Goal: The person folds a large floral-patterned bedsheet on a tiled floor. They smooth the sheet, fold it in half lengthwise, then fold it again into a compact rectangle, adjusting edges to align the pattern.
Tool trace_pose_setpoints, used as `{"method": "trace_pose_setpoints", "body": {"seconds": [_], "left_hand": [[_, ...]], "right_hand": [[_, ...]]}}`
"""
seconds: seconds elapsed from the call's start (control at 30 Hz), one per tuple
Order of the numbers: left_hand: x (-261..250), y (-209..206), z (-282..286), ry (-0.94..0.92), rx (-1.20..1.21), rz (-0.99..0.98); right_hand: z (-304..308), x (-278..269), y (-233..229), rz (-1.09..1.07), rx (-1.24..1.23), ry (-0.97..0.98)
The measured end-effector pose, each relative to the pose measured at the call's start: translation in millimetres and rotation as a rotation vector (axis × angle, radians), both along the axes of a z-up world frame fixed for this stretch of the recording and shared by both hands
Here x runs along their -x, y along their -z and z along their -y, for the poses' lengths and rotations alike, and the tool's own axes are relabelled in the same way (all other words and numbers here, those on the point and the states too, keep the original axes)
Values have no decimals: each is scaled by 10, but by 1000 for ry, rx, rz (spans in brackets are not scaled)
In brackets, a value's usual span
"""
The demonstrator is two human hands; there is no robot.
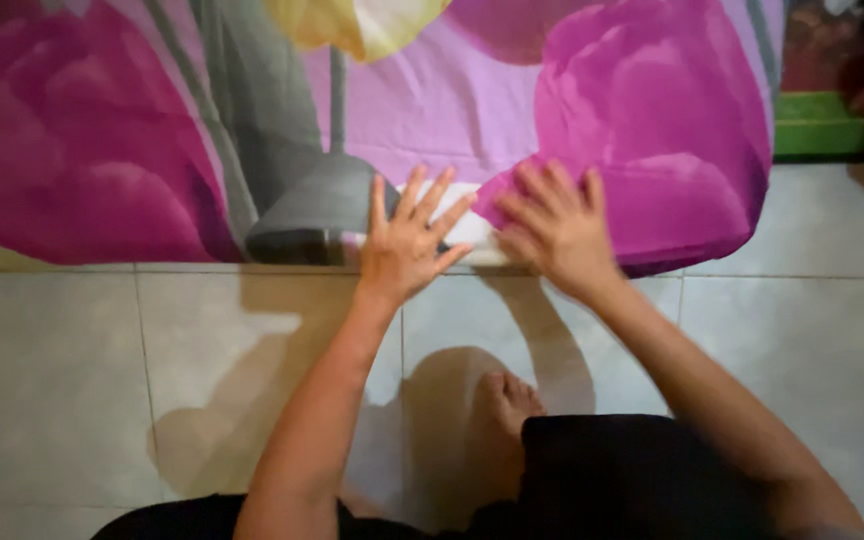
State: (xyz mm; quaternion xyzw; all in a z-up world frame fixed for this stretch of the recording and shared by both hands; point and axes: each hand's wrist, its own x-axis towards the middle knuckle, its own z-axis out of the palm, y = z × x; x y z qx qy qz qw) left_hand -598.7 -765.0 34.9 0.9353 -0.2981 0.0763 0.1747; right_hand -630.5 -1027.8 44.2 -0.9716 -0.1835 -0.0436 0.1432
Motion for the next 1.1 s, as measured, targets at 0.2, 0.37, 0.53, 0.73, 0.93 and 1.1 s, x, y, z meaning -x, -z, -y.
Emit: {"method": "trace_pose_setpoints", "body": {"seconds": [0.2,0.37,0.53,0.73,0.93,1.1], "left_hand": [[374,294,-218,-264,76,17],[925,632,-49,-464,317,-11],[1045,826,352,-740,1223,-794],[705,1407,542,-714,1950,-1528],[579,1651,575,-1088,2190,-1234],[573,1388,566,-1030,2326,-1444]], "right_hand": [[-164,364,143,184,27,226],[-294,1019,227,235,-138,163],[-69,1130,620,58,-677,549],[845,1016,1065,42,-1652,1225],[1282,1033,836,-164,-2093,1322],[1110,1054,919,-603,-2295,1040]]}}
